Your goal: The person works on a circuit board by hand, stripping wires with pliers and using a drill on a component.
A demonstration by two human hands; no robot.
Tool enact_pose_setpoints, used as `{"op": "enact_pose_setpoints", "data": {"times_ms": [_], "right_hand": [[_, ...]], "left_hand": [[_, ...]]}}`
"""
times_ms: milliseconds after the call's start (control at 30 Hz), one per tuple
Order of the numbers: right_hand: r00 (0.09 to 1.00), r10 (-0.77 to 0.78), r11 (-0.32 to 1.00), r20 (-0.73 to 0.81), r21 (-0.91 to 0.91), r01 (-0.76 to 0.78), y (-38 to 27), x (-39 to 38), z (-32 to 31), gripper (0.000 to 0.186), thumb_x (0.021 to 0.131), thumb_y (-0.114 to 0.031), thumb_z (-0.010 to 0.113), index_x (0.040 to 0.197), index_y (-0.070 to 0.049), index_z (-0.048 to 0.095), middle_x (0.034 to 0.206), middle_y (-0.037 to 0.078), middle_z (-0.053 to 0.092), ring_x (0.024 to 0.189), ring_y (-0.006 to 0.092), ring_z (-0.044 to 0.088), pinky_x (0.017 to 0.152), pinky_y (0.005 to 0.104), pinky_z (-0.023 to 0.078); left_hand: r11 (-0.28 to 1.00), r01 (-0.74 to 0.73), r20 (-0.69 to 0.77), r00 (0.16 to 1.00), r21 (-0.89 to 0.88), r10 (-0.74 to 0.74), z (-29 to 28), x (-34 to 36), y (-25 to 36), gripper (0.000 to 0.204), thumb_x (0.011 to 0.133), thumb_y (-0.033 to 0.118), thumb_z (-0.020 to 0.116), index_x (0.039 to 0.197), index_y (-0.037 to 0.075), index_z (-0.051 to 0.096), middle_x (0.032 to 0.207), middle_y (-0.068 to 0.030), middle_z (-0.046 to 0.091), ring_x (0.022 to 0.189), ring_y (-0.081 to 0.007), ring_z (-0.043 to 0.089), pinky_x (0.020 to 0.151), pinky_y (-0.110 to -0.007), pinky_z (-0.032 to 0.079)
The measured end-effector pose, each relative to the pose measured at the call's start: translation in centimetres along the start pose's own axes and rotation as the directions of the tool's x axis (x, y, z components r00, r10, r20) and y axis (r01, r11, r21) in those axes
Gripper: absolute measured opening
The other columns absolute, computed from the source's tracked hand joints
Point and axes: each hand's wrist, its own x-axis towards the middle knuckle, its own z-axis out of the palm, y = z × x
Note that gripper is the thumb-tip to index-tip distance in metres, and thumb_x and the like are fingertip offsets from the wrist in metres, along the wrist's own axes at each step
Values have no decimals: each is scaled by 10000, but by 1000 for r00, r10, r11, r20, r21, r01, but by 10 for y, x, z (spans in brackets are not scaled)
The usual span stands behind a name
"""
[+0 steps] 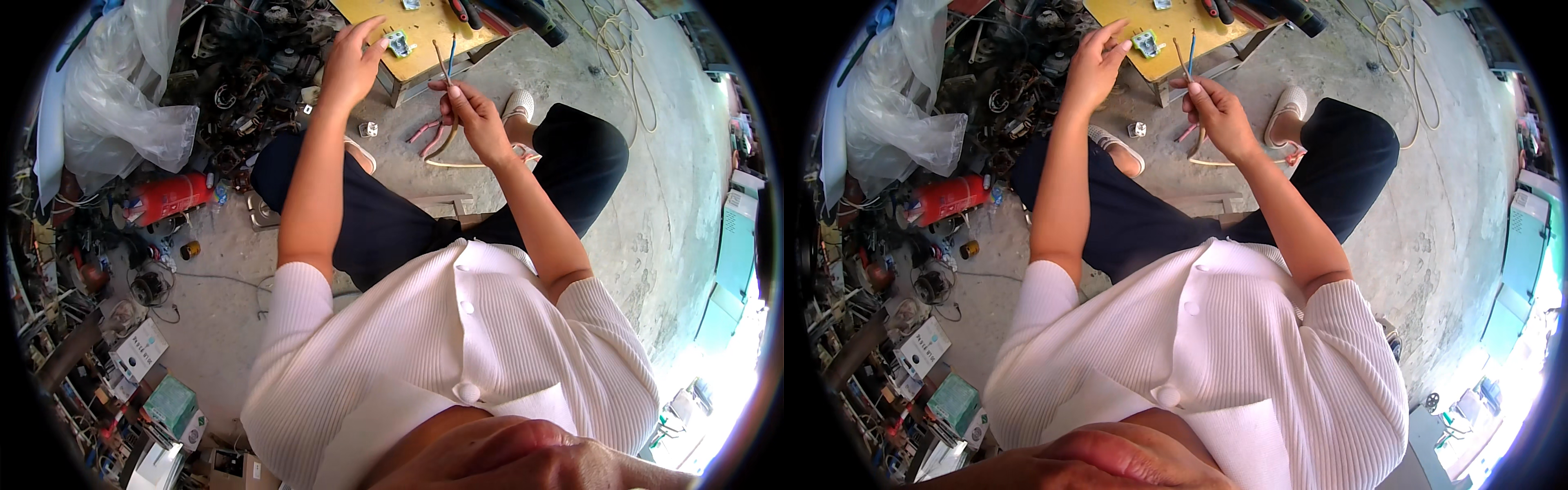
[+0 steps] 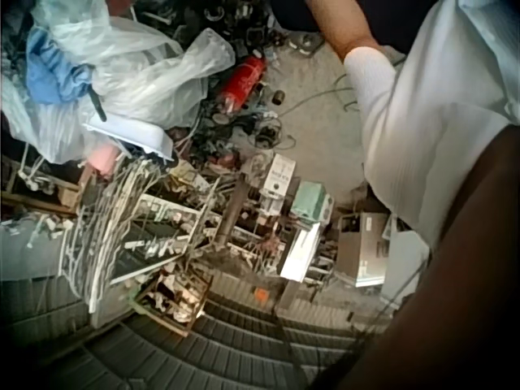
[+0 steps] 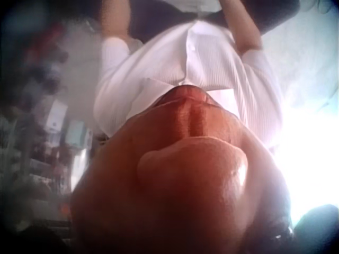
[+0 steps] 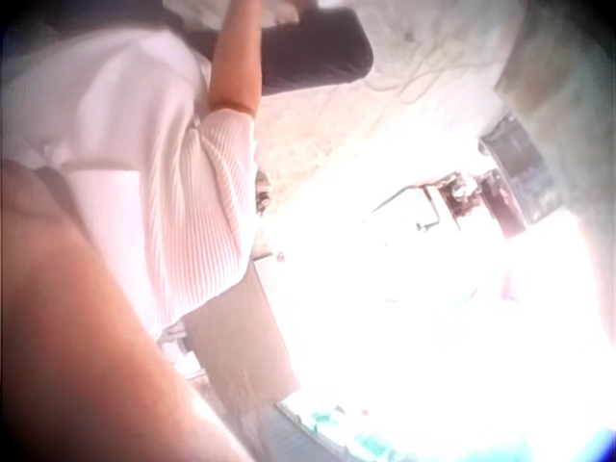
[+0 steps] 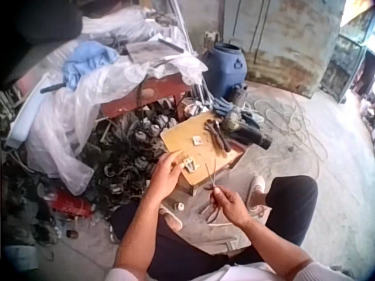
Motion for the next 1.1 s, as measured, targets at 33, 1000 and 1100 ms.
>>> {"op": "enact_pose_setpoints", "data": {"times_ms": [33, 1000, 1100], "right_hand": [[1000, -27, 1000, -10, -16, 27, -1, 0, -4, 334, 1040, -266, 428, 1242, -49, 582, 766, -26, 521, 680, 56, 451, 634, 207, 403], [983, -151, 986, -105, -85, 143, -82, -68, -16, 268, 921, -238, 670, 1017, 10, 702, 701, -5, 608, 604, 51, 540, 524, 209, 445], [985, -159, 983, -66, -101, 152, -84, -76, -13, 268, 926, -239, 660, 1001, 14, 704, 668, -2, 601, 562, 55, 541, 501, 215, 451]], "left_hand": [[974, -159, 68, 986, 164, 149, -5, 10, 5, 440, 890, 180, 655, 1319, 144, 563, 1315, -111, 548, 1202, -238, 525, 996, -354, 424], [613, 528, 628, 775, -588, -66, -38, -28, 90, 516, 895, 252, 676, 1338, 61, 490, 1166, -32, 595, 1011, -109, 620, 890, -237, 542], [543, 563, 647, 761, -623, -46, -35, -38, 100, 532, 915, 287, 643, 1361, 59, 466, 1168, -29, 590, 1033, -96, 608, 907, -232, 539]]}}
